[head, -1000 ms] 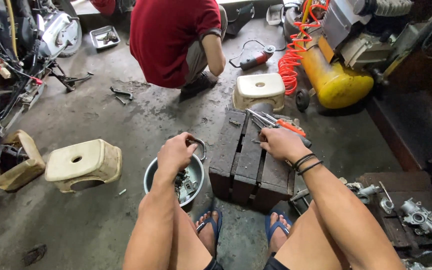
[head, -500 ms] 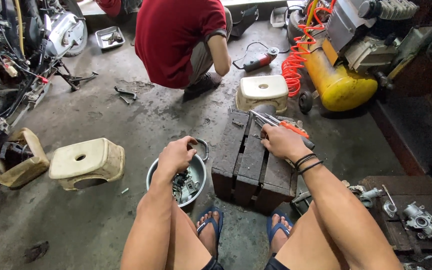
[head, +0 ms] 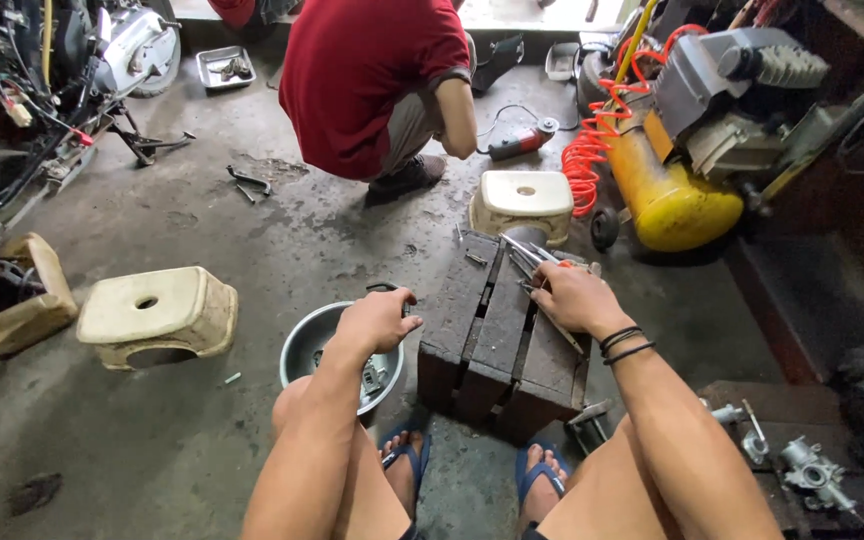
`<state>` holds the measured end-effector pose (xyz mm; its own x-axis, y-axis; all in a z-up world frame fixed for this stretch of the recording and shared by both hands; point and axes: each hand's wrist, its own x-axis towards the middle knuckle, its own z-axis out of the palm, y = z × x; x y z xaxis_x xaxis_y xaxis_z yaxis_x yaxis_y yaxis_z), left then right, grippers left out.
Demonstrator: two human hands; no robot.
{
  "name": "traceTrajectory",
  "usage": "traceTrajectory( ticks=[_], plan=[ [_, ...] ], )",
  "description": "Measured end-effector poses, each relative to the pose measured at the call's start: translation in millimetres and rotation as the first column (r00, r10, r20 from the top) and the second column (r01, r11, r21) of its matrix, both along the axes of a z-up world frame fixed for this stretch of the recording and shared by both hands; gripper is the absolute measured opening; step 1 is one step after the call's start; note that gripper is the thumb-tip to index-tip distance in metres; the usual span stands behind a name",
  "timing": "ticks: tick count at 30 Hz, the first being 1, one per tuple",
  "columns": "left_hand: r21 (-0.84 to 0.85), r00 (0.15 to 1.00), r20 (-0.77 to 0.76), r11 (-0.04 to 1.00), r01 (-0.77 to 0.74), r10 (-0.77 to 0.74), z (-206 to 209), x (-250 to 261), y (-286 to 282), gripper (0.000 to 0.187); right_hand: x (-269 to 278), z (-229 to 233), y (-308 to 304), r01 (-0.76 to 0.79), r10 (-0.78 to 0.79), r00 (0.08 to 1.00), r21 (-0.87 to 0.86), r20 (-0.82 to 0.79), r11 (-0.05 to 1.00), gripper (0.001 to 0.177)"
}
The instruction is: The person sits on the floor and uses a screwdriver to remove screws from a circular mechanical part with wires. They place the screws into a metal bowl and continue to disassemble the part, separating the wires and components.
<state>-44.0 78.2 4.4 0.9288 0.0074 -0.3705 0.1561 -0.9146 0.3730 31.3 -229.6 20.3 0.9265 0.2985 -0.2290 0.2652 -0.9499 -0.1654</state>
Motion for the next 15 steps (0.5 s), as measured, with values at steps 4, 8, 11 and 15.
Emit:
traceTrajectory(
  ticks=[4, 8, 11, 15],
  plan=[
    [-0.022, 1.0, -0.004, 1.0, 0.018, -0.018, 0.0, 1.6, -4.8, 0.045, 0.7, -2.0, -0.8, -0.002, 0.002, 1.0, 0.026, -0.014, 1.0, 0.03],
    [-0.021, 0.999, -0.025, 0.999, 0.033, -0.033, -3.0, 4.3, -6.0, 0.046, 3.0, -5.9, -1.8, -0.009, 0.009, 1.0, 0.051, -0.005, 0.999, 0.029],
    [-0.023, 0.999, -0.024, 0.999, 0.042, -0.042, 1.1, 1.0, -8.3, 0.047, 3.8, -8.2, -3.0, -0.017, 0.016, 1.0, 0.044, 0.004, 0.999, 0.029],
    [-0.001, 0.998, -0.029, 0.998, 0.057, -0.057, -0.7, 1.5, -11.0, 0.047, 0.3, -1.7, 0.0, -0.015, 0.015, 1.0, 0.035, 0.006, 0.999, 0.03]
  ],
)
